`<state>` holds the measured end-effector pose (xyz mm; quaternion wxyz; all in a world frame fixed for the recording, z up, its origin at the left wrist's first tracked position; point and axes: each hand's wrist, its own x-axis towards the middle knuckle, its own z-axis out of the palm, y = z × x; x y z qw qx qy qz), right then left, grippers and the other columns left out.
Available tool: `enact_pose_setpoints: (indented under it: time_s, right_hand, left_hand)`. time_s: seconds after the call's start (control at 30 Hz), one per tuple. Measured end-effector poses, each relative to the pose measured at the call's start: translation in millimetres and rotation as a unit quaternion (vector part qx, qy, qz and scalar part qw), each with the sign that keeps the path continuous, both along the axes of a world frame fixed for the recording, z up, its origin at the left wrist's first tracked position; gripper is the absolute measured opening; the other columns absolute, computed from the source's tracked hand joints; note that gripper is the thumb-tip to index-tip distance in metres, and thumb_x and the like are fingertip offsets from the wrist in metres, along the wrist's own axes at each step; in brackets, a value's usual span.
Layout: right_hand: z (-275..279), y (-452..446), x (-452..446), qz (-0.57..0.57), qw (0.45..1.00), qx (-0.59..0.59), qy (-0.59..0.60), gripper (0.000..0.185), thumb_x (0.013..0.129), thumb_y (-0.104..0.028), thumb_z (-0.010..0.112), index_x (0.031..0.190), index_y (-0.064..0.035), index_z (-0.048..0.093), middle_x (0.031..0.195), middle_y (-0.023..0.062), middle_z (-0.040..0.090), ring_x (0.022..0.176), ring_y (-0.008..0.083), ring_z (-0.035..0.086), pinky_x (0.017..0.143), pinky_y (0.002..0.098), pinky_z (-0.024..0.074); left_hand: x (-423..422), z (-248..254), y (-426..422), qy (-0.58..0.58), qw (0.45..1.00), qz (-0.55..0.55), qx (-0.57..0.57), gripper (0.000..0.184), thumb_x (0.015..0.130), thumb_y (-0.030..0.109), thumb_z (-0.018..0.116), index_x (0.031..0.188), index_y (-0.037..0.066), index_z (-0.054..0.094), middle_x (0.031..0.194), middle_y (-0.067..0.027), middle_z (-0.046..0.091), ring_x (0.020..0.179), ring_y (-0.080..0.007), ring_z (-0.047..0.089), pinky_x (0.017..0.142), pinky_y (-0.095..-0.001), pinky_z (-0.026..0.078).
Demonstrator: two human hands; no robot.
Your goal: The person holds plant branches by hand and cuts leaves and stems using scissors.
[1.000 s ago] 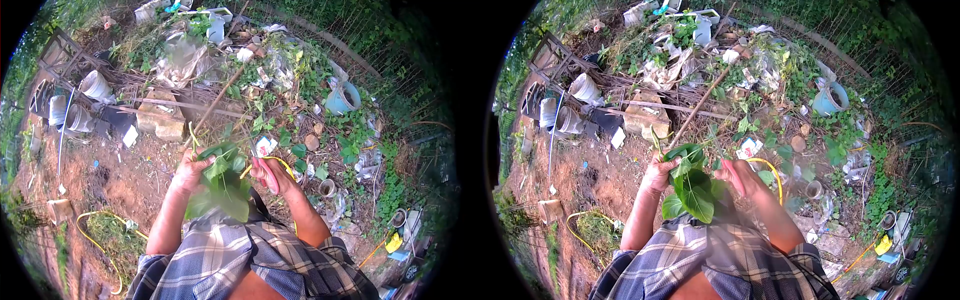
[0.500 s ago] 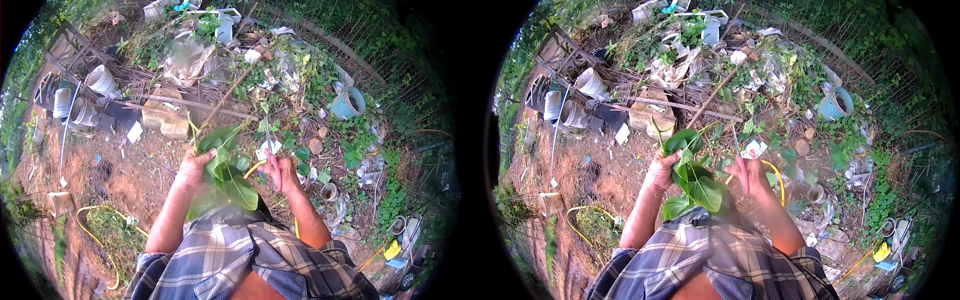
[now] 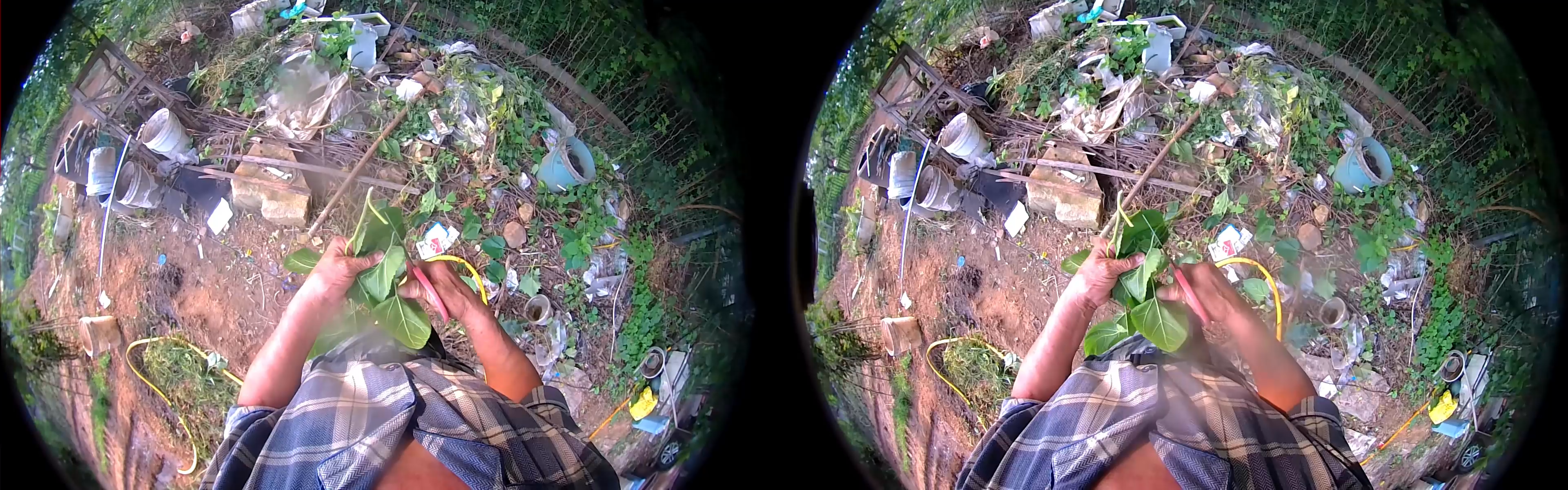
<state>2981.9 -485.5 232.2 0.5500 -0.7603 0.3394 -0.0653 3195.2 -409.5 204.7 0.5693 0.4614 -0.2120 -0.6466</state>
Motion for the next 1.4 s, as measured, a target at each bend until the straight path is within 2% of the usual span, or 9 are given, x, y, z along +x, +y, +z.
enact_pose_setpoints:
  time_s: [0.17, 0.3, 0.67, 0.8, 0.97, 1.1, 1.2, 1.27, 1.4]
  right_hand:
    - [-72, -1, -12, -0.163, 0.982, -0.061, -0.077, 0.032, 0.085, -0.029, 0.07, 0.077, 0.0021, 0.066, 0.063, 0.0077, 0.06, 0.059, 0.0189, 0.062, 0.058, 0.0333, 0.0466]
    - [-42, -15, -34, -0.327, 0.942, 0.0, -0.069, 0.043, 0.086, -0.04, 0.07, 0.071, -0.0011, 0.059, 0.059, 0.0013, 0.052, 0.057, 0.0162, 0.049, 0.057, 0.034, 0.0407]
    - [-14, 10, -61, -0.118, 0.992, -0.046, 0.001, 0.049, 0.077, -0.043, 0.079, 0.082, 0.002, 0.06, 0.067, 0.0115, 0.057, 0.061, 0.0234, 0.055, 0.06, 0.0395, 0.0442]
    - [-4, 4, -50, -0.021, 0.998, -0.013, 0.056, 0.044, 0.089, -0.039, 0.067, 0.109, -0.0006, 0.059, 0.075, 0.0036, 0.064, 0.078, 0.021, 0.066, 0.077, 0.0359, 0.0501]
    - [-27, 1, -36, -0.005, 0.986, -0.146, 0.075, 0.039, 0.084, -0.042, 0.071, 0.086, -0.0041, 0.066, 0.068, 0.0121, 0.063, 0.069, 0.0236, 0.066, 0.069, 0.0399, 0.049]
    - [-2, 2, -31, -0.007, 0.995, 0.006, 0.097, 0.03, 0.087, -0.028, 0.069, 0.091, 0.0016, 0.068, 0.073, 0.0118, 0.063, 0.067, 0.0203, 0.059, 0.063, 0.0364, 0.045]
    - [-54, 4, -38, -0.06, 0.99, -0.129, 0.0, 0.036, 0.084, -0.037, 0.074, 0.08, -0.0017, 0.067, 0.064, 0.0064, 0.061, 0.055, 0.0153, 0.059, 0.055, 0.0371, 0.0479]
    - [-43, 6, -39, -0.218, 0.97, 0.064, -0.091, 0.034, 0.082, -0.034, 0.075, 0.069, -0.0047, 0.067, 0.054, 0.0016, 0.055, 0.043, 0.0142, 0.049, 0.046, 0.0348, 0.0423]
    - [-50, -35, -73, -0.473, 0.871, 0.118, -0.058, 0.036, 0.081, -0.036, 0.077, 0.064, -0.0076, 0.063, 0.052, -0.0007, 0.051, 0.042, 0.0125, 0.043, 0.043, 0.0317, 0.0334]
  left_hand:
    - [-7, -8, -18, 0.047, 0.999, -0.026, 0.008, 0.026, 0.086, 0.002, 0.072, 0.111, 0.0, 0.067, 0.098, -0.0085, 0.072, 0.082, -0.0183, 0.071, 0.076, -0.0327, 0.059]
    - [-19, 3, -29, 0.049, 0.998, 0.032, -0.023, 0.026, 0.085, 0.01, 0.074, 0.108, -0.001, 0.067, 0.093, -0.0082, 0.073, 0.078, -0.0162, 0.07, 0.072, -0.032, 0.059]
    - [-15, 1, -45, 0.047, 0.996, -0.061, -0.05, 0.028, 0.081, -0.001, 0.068, 0.108, -0.003, 0.065, 0.095, -0.0082, 0.071, 0.077, -0.0137, 0.069, 0.07, -0.0278, 0.058]
    - [-21, 6, -41, -0.009, 0.998, -0.066, -0.014, 0.034, 0.077, -0.009, 0.072, 0.11, -0.003, 0.066, 0.091, -0.0079, 0.072, 0.071, -0.0134, 0.068, 0.065, -0.0268, 0.058]
    - [-24, 7, -34, -0.037, 0.996, -0.081, 0.018, 0.023, 0.079, -0.007, 0.073, 0.101, -0.003, 0.068, 0.087, -0.0079, 0.072, 0.071, -0.0138, 0.068, 0.062, -0.0267, 0.057]
    - [-21, 5, -34, -0.036, 0.994, -0.087, 0.058, 0.017, 0.08, -0.006, 0.073, 0.097, -0.004, 0.069, 0.084, -0.009, 0.072, 0.068, -0.0158, 0.068, 0.062, -0.0289, 0.058]
    - [-22, 5, -36, -0.018, 0.993, -0.09, 0.069, 0.015, 0.081, -0.004, 0.074, 0.096, -0.003, 0.07, 0.083, -0.0098, 0.072, 0.068, -0.0169, 0.069, 0.061, -0.0298, 0.059]
    - [-28, -1, -40, 0.002, 0.994, -0.084, 0.067, 0.014, 0.082, -0.002, 0.074, 0.096, -0.002, 0.07, 0.083, -0.0097, 0.072, 0.069, -0.0168, 0.07, 0.062, -0.0295, 0.059]
    - [-23, -4, -43, 0.017, 0.996, -0.054, 0.071, 0.011, 0.084, 0.003, 0.075, 0.094, 0.0, 0.071, 0.083, -0.008, 0.072, 0.069, -0.016, 0.069, 0.063, -0.029, 0.06]
